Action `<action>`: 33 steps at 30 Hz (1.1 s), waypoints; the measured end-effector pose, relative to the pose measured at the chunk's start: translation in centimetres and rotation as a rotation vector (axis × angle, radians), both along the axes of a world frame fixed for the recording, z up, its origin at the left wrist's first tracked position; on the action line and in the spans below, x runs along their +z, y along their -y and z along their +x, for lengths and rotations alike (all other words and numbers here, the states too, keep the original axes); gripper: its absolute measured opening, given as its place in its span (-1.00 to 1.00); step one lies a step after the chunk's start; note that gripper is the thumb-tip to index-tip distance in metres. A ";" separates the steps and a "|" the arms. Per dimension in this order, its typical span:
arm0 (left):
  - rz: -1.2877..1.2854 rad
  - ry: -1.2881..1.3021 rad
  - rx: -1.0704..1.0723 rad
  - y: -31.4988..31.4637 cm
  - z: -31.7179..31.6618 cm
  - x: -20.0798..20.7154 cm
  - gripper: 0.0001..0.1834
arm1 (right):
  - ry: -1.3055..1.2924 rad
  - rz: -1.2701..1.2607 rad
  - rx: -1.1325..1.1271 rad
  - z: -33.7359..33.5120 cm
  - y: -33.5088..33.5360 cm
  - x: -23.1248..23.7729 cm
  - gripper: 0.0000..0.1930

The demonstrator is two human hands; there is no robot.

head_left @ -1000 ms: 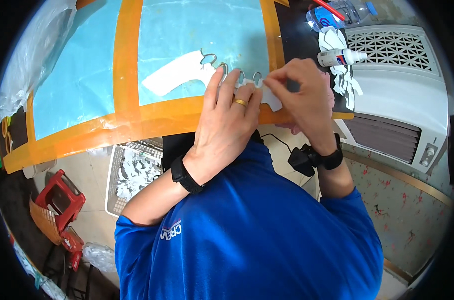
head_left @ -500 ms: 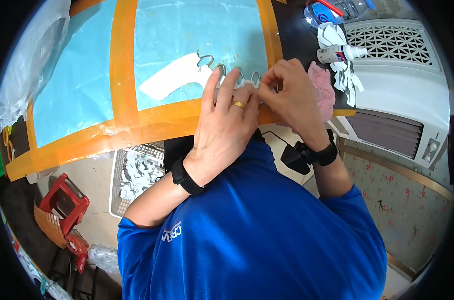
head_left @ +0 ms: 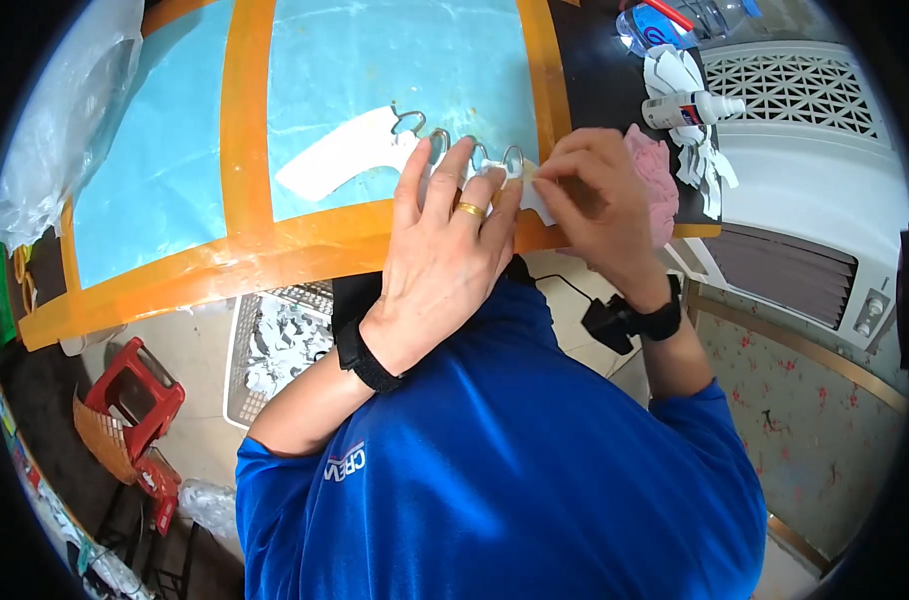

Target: The recorder is manually inserting metal eyelets or decorative rings into a pre-cut shoe upper component on a work surface.

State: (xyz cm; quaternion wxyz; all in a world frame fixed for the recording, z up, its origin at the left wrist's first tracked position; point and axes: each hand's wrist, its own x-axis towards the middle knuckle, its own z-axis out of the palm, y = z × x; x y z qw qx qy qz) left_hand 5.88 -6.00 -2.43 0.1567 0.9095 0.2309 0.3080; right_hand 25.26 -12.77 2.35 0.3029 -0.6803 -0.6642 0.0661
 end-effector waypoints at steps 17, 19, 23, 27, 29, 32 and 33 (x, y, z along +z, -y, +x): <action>-0.043 -0.017 -0.007 -0.1 -0.3 0.5 -0.58 | 0.437 0.115 0.615 3.5 -5.1 2.4 -0.89; -0.041 -0.020 -0.002 -0.1 -0.3 0.5 -0.57 | 0.493 0.116 0.691 3.6 -5.7 2.6 -0.90; -0.029 -0.001 0.004 0.0 -0.3 0.5 -0.59 | 0.593 0.186 0.802 3.5 -6.2 2.5 -0.86; -0.012 -0.011 0.019 0.1 -0.1 0.4 -0.60 | 0.635 0.237 0.767 3.3 -4.2 2.1 -0.82; -0.014 -0.019 0.025 0.2 -0.1 0.3 -0.59 | 0.606 0.239 0.698 3.2 -3.0 1.4 -0.81; -0.033 -0.036 0.029 0.2 -0.2 0.5 -0.60 | 0.522 0.274 0.563 2.7 -1.7 0.0 -0.79; -0.033 -0.038 0.027 0.2 -0.3 0.6 -0.60 | 0.482 0.294 0.515 2.3 -1.5 -0.5 -0.79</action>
